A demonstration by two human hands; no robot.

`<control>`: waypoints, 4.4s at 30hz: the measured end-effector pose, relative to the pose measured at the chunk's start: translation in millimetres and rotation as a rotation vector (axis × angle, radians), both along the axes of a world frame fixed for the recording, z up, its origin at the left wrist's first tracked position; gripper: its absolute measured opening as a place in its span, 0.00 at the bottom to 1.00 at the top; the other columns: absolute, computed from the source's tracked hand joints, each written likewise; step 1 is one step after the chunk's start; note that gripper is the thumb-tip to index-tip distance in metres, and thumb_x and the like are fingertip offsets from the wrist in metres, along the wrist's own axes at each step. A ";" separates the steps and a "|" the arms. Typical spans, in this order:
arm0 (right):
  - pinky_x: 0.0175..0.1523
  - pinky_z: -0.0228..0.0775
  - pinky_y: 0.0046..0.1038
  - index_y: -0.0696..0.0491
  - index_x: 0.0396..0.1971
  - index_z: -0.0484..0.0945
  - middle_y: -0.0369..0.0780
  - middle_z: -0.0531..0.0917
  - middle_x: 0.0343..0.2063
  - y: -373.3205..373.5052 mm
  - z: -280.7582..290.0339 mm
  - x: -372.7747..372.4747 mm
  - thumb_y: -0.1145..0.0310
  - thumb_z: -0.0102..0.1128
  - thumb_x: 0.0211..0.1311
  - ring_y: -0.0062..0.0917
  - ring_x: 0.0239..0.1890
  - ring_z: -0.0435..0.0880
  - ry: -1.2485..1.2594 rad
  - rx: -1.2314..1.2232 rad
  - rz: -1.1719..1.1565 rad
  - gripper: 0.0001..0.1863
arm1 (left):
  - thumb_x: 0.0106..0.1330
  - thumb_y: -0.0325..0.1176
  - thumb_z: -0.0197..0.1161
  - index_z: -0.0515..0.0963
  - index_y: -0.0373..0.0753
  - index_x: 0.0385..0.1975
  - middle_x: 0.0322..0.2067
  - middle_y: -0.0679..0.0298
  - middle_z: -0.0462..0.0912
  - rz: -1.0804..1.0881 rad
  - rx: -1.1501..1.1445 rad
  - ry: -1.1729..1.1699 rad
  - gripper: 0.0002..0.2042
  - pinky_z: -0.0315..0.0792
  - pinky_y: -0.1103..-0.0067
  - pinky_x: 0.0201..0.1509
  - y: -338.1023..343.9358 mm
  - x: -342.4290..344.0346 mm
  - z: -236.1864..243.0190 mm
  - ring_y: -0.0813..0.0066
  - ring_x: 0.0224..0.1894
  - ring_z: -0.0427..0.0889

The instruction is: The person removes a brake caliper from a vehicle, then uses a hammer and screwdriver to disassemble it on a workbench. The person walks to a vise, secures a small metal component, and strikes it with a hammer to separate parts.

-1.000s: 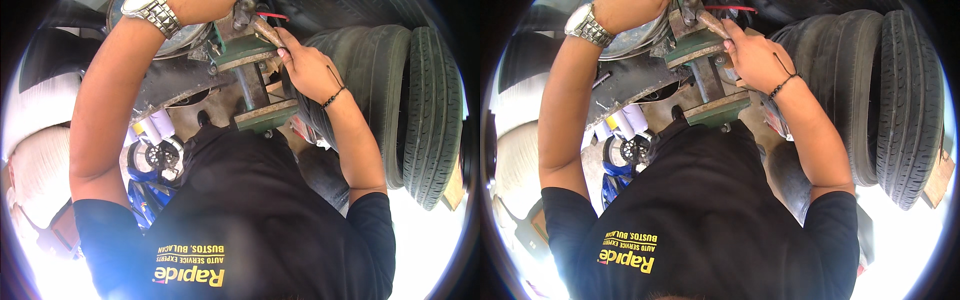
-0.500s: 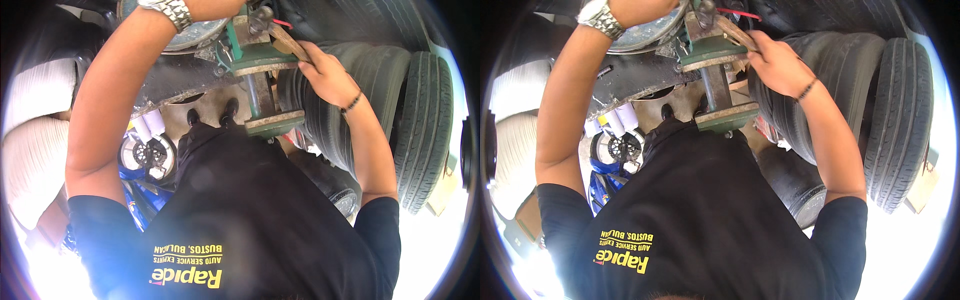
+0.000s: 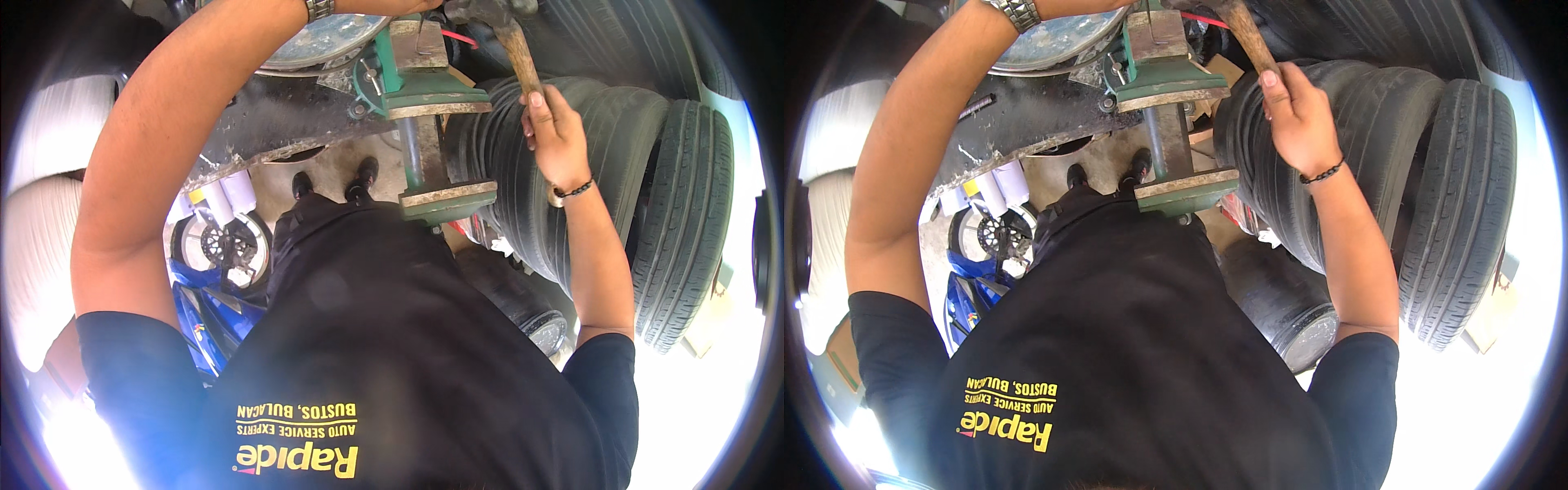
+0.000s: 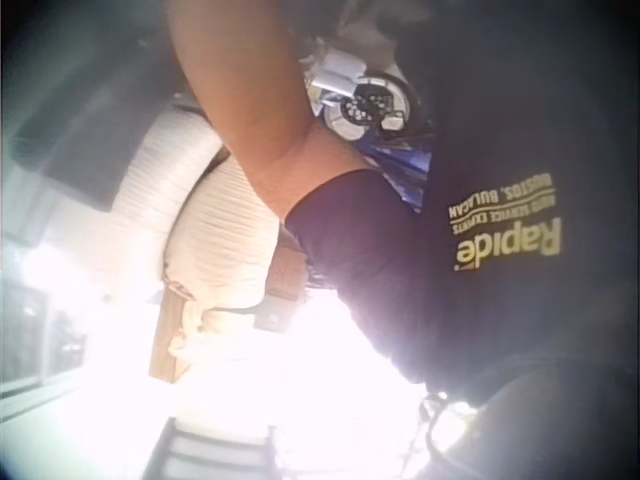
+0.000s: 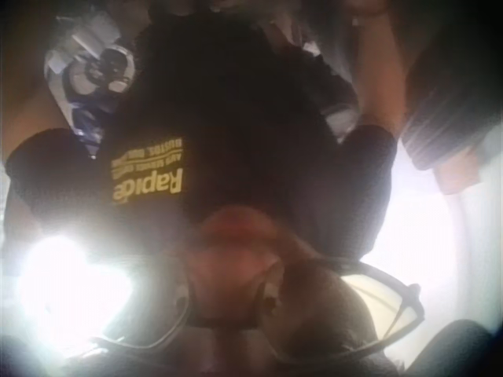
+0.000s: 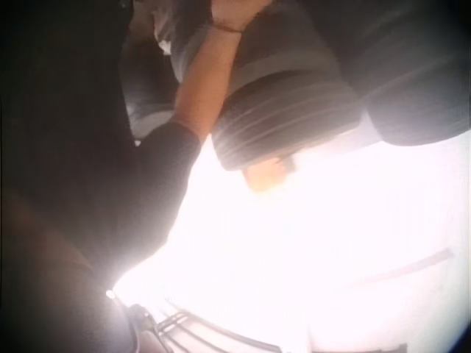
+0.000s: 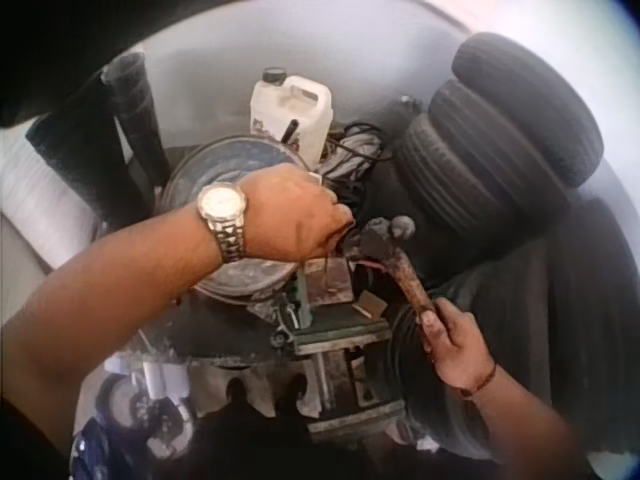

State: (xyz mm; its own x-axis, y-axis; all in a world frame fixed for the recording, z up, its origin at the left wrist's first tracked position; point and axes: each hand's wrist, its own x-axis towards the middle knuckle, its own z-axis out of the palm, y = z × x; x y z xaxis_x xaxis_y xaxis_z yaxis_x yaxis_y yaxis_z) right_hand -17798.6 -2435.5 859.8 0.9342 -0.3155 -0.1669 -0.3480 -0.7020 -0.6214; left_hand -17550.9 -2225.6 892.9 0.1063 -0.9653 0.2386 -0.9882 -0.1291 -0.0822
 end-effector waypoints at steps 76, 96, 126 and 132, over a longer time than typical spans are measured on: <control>0.31 0.68 0.26 0.62 0.44 0.79 0.37 0.78 0.22 11.4 -33.4 -47.9 0.62 0.62 0.73 0.17 0.25 0.73 -0.167 0.295 -0.215 0.15 | 0.64 0.34 0.66 0.80 0.29 0.34 0.33 0.44 0.85 0.188 -0.085 0.628 0.12 0.78 0.63 0.45 -37.6 -50.5 34.4 0.48 0.40 0.86; 0.37 0.73 0.37 0.60 0.44 0.77 0.47 0.81 0.23 5.1 -12.9 -36.4 0.55 0.51 0.79 0.36 0.27 0.82 -0.036 0.074 -0.132 0.20 | 0.71 0.41 0.57 0.81 0.34 0.25 0.23 0.45 0.82 0.339 -0.244 0.141 0.17 0.77 0.56 0.39 -53.4 -64.5 7.6 0.44 0.30 0.83; 0.29 0.68 0.24 0.61 0.47 0.80 0.35 0.77 0.20 20.2 -35.1 -75.0 0.57 0.52 0.80 0.16 0.22 0.74 -0.099 0.303 -0.386 0.20 | 0.66 0.38 0.69 0.85 0.44 0.40 0.34 0.61 0.84 0.526 -0.175 0.150 0.07 0.78 0.68 0.36 90.6 -73.6 -61.6 0.58 0.34 0.86; 0.26 0.64 0.20 0.61 0.46 0.79 0.32 0.76 0.21 11.1 -33.0 -66.5 0.58 0.50 0.81 0.13 0.20 0.71 -0.151 0.454 -0.390 0.19 | 0.68 0.32 0.65 0.82 0.42 0.47 0.39 0.54 0.86 0.591 -0.111 0.475 0.10 0.80 0.64 0.42 97.3 -111.1 -146.3 0.51 0.38 0.86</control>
